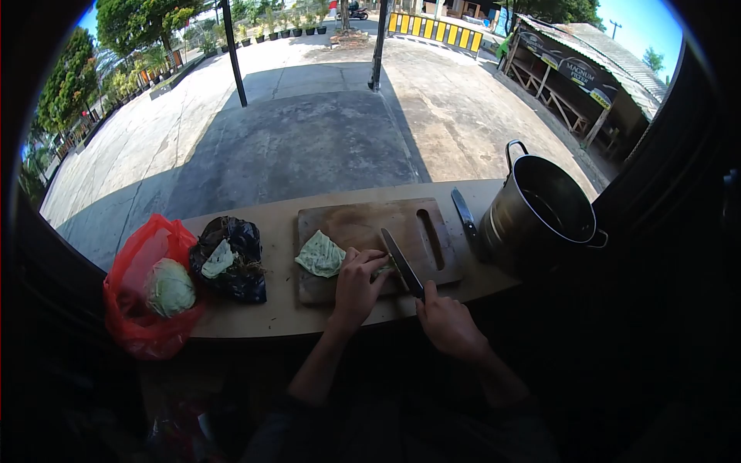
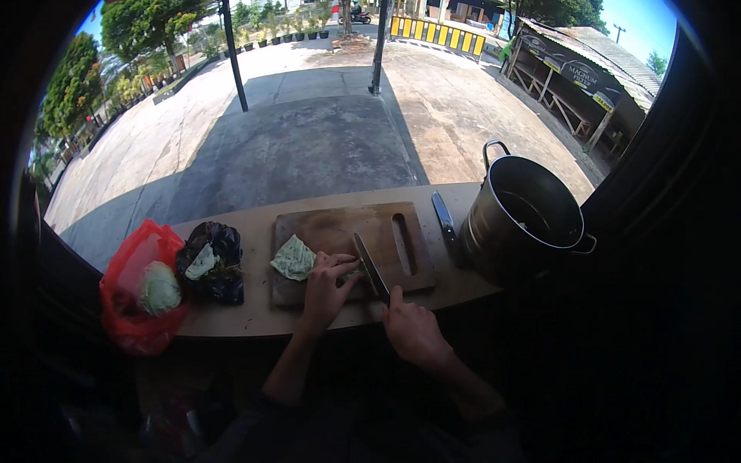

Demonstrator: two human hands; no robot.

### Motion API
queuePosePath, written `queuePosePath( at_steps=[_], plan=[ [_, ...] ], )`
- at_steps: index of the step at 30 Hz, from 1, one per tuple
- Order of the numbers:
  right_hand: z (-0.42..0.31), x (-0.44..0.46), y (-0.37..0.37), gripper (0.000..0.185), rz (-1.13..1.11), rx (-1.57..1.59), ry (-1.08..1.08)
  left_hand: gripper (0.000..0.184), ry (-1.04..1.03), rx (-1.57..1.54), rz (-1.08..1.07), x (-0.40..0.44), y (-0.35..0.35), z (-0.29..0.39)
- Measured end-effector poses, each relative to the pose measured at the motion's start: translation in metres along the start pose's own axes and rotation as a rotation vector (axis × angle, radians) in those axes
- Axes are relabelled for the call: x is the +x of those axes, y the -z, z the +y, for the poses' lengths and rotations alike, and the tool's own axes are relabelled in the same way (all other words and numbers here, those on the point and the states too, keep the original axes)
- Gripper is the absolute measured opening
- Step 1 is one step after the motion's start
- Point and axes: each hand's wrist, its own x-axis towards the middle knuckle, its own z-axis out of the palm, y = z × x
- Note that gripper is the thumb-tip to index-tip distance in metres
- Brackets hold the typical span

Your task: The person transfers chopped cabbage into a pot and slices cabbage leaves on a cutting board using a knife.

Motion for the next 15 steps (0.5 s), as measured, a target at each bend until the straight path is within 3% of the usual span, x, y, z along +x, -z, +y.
queuePosePath(
  at_steps=[7, 15],
  plan=[
    [0.001, 0.016, 0.002, 0.021, -0.081, -0.072, 0.001, 0.024, -0.022, -0.001, -0.02, 0.001, 0.0, -0.003],
    [-0.006, 0.054, -0.023, 0.015, 0.094, -0.278, 0.079, 0.024, -0.008, -0.009, -0.022, 0.0, 0.0, -0.002]
  ],
)
